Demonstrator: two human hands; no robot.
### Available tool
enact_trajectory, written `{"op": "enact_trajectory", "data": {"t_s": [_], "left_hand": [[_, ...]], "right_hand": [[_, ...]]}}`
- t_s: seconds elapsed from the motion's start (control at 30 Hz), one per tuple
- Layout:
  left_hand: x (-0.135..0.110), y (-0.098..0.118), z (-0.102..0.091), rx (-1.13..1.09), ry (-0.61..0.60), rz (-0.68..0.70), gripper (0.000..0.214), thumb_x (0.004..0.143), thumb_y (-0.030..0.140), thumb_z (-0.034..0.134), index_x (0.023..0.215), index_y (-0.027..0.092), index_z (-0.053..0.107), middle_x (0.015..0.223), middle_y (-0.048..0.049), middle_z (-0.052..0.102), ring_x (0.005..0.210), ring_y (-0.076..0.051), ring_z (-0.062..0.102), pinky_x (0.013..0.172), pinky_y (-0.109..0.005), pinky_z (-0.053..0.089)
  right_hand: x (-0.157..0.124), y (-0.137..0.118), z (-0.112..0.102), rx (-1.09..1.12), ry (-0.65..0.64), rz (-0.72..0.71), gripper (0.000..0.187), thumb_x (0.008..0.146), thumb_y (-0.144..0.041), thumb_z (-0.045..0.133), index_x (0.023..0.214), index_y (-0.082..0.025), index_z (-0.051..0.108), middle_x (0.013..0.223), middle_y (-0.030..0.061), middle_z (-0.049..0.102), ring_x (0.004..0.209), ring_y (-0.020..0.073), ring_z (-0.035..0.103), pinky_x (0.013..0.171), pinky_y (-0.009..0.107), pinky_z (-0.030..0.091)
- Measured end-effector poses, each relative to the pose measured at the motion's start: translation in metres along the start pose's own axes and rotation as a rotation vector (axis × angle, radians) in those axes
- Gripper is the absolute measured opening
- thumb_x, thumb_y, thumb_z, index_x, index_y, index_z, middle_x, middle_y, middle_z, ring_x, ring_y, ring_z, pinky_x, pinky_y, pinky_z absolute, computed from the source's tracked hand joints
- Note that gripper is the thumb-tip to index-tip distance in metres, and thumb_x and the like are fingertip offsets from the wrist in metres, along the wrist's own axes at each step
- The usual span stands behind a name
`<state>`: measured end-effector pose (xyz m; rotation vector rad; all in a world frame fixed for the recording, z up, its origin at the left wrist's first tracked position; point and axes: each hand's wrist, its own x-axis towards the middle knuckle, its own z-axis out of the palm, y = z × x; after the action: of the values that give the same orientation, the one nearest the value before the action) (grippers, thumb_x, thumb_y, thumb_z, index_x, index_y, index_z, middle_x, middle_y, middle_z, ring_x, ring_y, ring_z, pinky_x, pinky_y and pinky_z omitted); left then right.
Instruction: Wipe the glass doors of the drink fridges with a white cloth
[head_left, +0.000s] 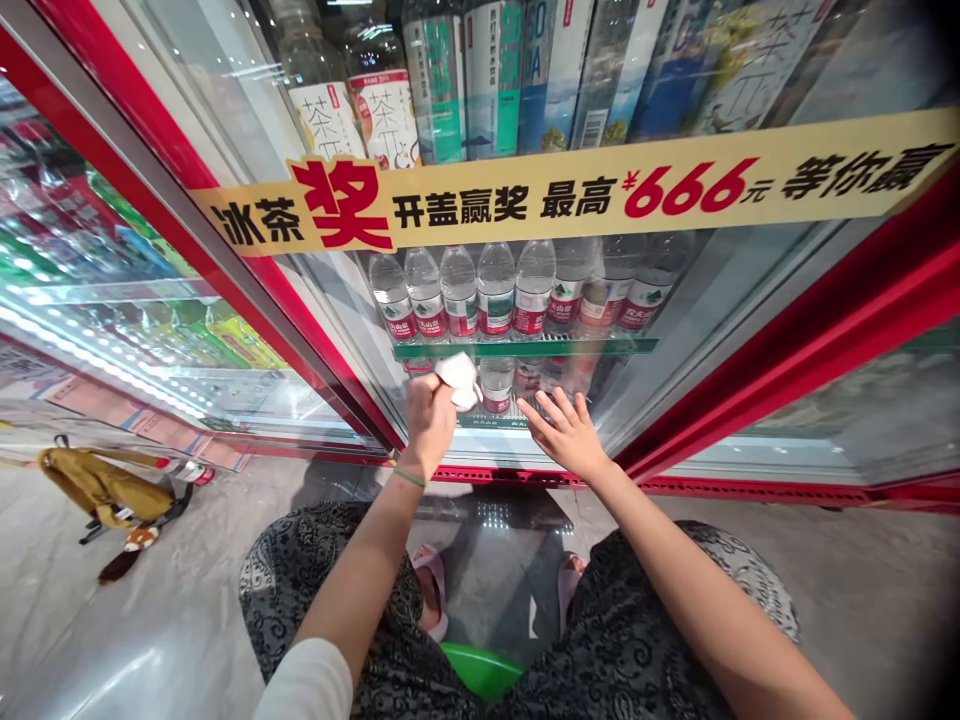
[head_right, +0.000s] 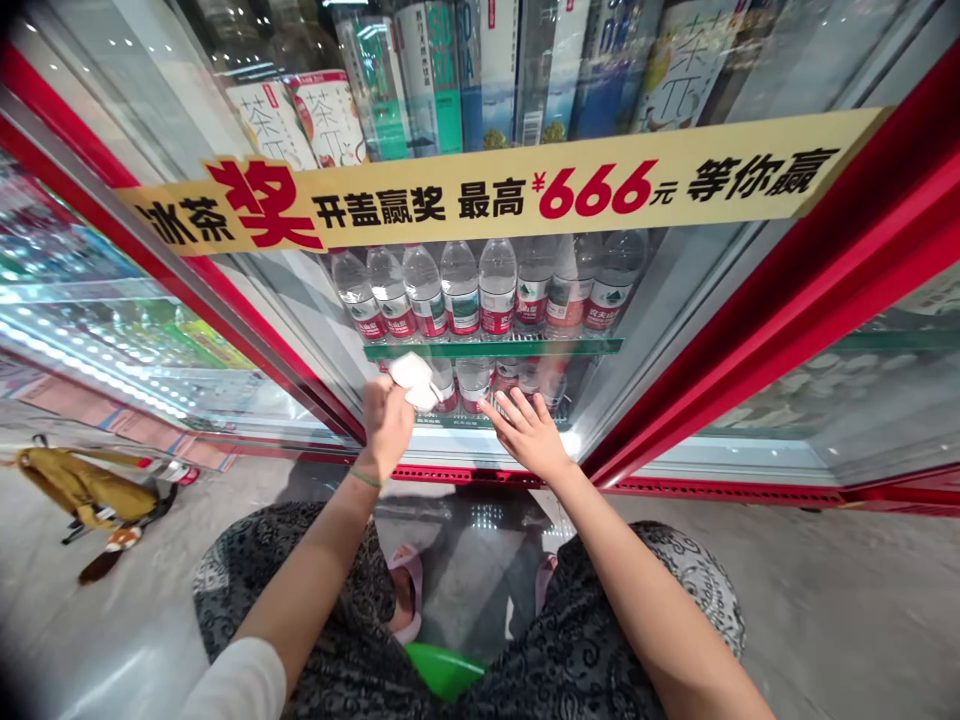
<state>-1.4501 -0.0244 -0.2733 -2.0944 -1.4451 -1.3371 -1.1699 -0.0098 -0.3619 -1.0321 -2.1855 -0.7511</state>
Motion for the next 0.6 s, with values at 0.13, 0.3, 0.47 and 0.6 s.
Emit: {"op": "enact_trajectory", "data": {"t_s": [0.13,0.3,0.47,0.6], "left_hand": [[0.054,-0.024,-0.018,0.093,0.318,-0.130,0.030,0.097,0.022,0.049,0.114,0.018,0.073,0.121,-0.0135,0.056,0.123,-0.024,0.054,0.110,-0.041,0.043],[-0.011,-0.040,0.003,-0.003,0.298,-0.504,0.020,0.091,0.023,0.058,0.105,0.017,0.071,0.116,-0.0132,0.056,0.121,-0.025,0.054,0.110,-0.042,0.043],[-0.106,-0.035,0.021,-0.072,0.182,-0.629,0.012,0.084,0.011,0.057,0.085,0.017,0.068,0.095,-0.0085,0.059,0.094,-0.022,0.063,0.093,-0.039,0.053],[-0.094,-0.047,0.011,-0.056,0.213,-0.704,0.018,0.085,0.010,0.055,0.091,0.020,0.068,0.106,-0.0093,0.060,0.104,-0.023,0.062,0.102,-0.041,0.050]], "right_hand": [[-0.002,-0.001,0.004,0.033,0.008,0.021,0.077,0.092,-0.029,0.065,0.160,-0.039,0.031,0.155,0.0020,0.053,0.152,0.0268,0.035,0.130,0.047,0.009],[-0.002,-0.001,0.004,0.025,0.008,0.002,0.078,0.092,-0.030,0.065,0.161,-0.036,0.029,0.159,0.0035,0.048,0.156,0.0276,0.026,0.130,0.049,0.007],[-0.001,-0.001,0.002,0.008,0.017,-0.005,0.073,0.094,-0.030,0.062,0.160,-0.034,0.033,0.157,0.0053,0.049,0.155,0.0282,0.028,0.129,0.050,0.010],[-0.001,-0.001,0.005,0.008,0.030,0.005,0.074,0.094,-0.030,0.064,0.160,-0.036,0.032,0.157,0.0041,0.050,0.154,0.0275,0.030,0.129,0.049,0.010]]}}
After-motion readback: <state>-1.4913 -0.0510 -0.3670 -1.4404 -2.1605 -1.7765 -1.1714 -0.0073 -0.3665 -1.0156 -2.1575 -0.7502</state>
